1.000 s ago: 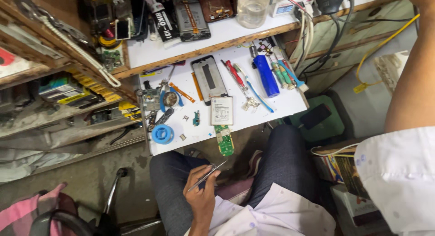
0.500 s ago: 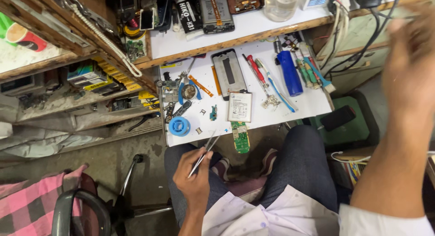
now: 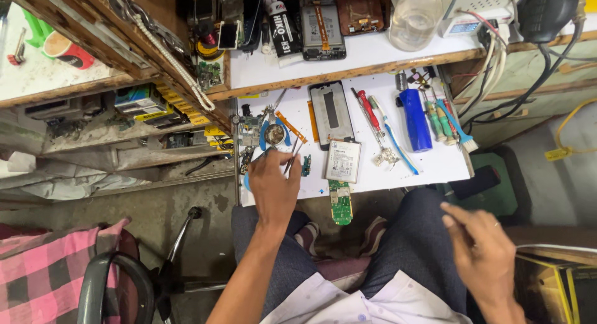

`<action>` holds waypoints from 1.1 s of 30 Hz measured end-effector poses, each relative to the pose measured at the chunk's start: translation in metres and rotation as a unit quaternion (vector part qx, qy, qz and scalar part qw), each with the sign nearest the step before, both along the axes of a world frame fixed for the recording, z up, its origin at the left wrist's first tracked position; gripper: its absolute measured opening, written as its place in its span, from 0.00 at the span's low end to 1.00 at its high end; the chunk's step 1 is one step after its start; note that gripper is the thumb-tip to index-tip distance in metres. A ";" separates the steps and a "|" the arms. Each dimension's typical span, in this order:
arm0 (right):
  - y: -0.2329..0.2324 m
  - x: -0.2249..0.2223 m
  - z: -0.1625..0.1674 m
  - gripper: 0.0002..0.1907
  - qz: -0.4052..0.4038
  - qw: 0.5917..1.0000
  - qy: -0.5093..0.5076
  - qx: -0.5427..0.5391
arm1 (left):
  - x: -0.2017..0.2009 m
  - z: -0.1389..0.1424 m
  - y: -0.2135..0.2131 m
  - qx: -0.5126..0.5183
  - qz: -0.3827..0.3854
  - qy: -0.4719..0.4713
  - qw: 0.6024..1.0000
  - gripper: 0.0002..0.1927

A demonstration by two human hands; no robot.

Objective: The person uses a soldering iron and tweezers to work on a green circuit board placed on a cluttered repair bench. They repeatedly heat and adjust small components on the board while occasionally repositioning the board and tools.

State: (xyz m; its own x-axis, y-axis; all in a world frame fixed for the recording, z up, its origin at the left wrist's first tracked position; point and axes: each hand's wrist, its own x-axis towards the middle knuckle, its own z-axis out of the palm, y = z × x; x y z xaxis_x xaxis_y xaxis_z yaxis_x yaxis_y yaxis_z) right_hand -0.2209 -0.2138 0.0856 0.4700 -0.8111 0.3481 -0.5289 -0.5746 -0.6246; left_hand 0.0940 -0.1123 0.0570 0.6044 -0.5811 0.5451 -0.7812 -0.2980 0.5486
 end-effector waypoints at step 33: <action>-0.032 0.106 0.005 0.16 0.237 0.970 0.039 -0.034 | -0.073 -0.003 0.055 -0.014 0.027 0.335 0.942 0.06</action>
